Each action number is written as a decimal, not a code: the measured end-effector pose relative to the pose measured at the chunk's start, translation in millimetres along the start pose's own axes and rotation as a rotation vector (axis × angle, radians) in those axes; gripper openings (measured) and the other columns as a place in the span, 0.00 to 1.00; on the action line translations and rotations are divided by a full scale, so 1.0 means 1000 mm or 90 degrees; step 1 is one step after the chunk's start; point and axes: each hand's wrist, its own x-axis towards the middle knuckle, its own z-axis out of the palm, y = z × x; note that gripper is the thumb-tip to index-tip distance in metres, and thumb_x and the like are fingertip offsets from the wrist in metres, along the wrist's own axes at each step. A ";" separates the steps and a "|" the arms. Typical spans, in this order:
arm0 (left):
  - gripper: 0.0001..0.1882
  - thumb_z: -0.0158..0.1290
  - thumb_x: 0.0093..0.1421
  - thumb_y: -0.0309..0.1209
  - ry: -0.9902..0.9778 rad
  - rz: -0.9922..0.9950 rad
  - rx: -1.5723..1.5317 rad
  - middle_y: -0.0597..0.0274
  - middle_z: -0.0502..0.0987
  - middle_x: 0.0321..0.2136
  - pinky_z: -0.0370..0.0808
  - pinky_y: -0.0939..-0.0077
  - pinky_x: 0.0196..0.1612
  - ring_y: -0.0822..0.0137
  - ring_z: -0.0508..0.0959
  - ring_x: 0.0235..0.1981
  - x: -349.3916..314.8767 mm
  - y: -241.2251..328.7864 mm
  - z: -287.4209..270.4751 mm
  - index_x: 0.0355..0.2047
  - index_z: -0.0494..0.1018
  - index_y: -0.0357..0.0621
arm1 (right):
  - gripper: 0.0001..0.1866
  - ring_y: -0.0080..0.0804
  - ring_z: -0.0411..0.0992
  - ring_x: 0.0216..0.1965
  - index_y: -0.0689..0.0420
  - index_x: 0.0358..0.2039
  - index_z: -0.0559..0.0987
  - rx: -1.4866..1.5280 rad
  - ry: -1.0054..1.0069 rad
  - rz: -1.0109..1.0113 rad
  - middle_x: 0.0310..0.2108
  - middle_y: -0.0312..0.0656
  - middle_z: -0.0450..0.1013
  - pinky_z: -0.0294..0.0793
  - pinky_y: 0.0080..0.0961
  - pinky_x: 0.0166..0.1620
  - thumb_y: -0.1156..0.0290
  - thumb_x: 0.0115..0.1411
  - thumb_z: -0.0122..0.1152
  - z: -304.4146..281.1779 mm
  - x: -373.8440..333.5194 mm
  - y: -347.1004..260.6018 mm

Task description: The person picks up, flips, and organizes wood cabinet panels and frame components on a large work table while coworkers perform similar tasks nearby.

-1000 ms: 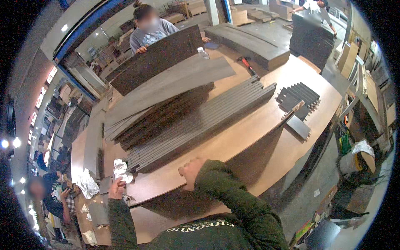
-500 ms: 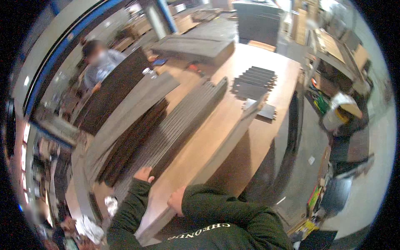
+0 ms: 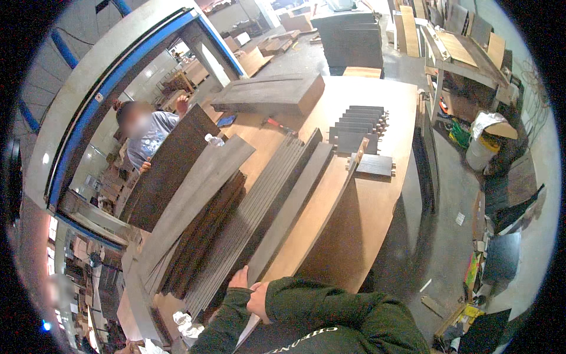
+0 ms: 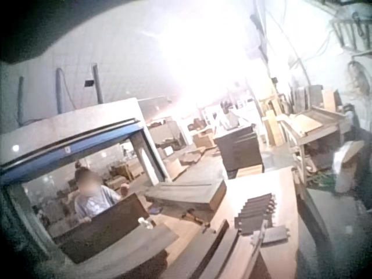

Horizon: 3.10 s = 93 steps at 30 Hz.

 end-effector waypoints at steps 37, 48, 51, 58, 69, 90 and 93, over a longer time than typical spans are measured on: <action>0.36 0.61 0.37 0.47 0.192 0.121 0.150 0.53 0.68 0.22 0.65 0.65 0.20 0.58 0.68 0.18 -0.051 0.036 -0.241 0.43 0.66 0.36 | 0.23 0.37 0.65 0.46 0.56 0.44 0.70 -0.193 -0.147 0.050 0.43 0.44 0.65 0.66 0.38 0.46 0.56 0.51 0.58 -0.047 0.023 -0.003; 0.43 0.62 0.33 0.47 0.286 0.144 0.292 0.55 0.69 0.19 0.67 0.68 0.19 0.57 0.69 0.16 -0.066 0.060 -0.244 0.49 0.64 0.37 | 0.17 0.37 0.71 0.38 0.53 0.38 0.77 -0.125 -0.107 0.044 0.34 0.40 0.74 0.69 0.35 0.41 0.56 0.53 0.55 -0.031 0.047 0.010; 0.45 0.62 0.33 0.49 0.311 0.212 0.303 0.57 0.66 0.15 0.61 0.69 0.14 0.60 0.65 0.11 -0.055 0.056 -0.240 0.50 0.64 0.34 | 0.34 0.39 0.73 0.35 0.60 0.43 0.73 0.250 -0.240 -0.294 0.34 0.47 0.74 0.72 0.37 0.37 0.43 0.46 0.59 0.022 0.123 0.082; 0.48 0.60 0.35 0.56 0.239 0.228 0.408 0.59 0.61 0.12 0.56 0.68 0.11 0.62 0.60 0.08 -0.088 0.087 -0.267 0.49 0.63 0.30 | 0.32 0.43 0.70 0.42 0.56 0.54 0.63 -0.019 -0.098 -0.064 0.43 0.48 0.70 0.72 0.40 0.42 0.51 0.53 0.54 0.028 0.105 0.039; 0.44 0.61 0.34 0.55 0.332 0.223 0.320 0.63 0.59 0.08 0.55 0.72 0.12 0.66 0.58 0.07 -0.082 0.082 -0.239 0.45 0.68 0.29 | 0.21 0.41 0.64 0.45 0.52 0.42 0.70 -0.138 0.918 -0.030 0.44 0.46 0.65 0.64 0.41 0.45 0.65 0.45 0.57 0.045 -0.065 0.123; 0.45 0.60 0.34 0.55 0.357 0.229 0.309 0.62 0.64 0.14 0.58 0.70 0.14 0.64 0.63 0.11 -0.076 0.095 -0.245 0.48 0.66 0.35 | 0.29 0.42 0.48 0.60 0.62 0.58 0.56 0.468 0.927 -0.038 0.59 0.44 0.52 0.43 0.42 0.61 0.59 0.59 0.39 -0.110 -0.152 0.406; 0.45 0.59 0.35 0.55 0.262 0.116 0.324 0.63 0.65 0.14 0.60 0.71 0.15 0.64 0.64 0.11 -0.095 0.094 -0.245 0.49 0.66 0.34 | 0.27 0.37 0.54 0.57 0.61 0.55 0.61 0.687 0.981 0.114 0.55 0.43 0.59 0.45 0.37 0.61 0.60 0.57 0.45 -0.110 -0.109 0.381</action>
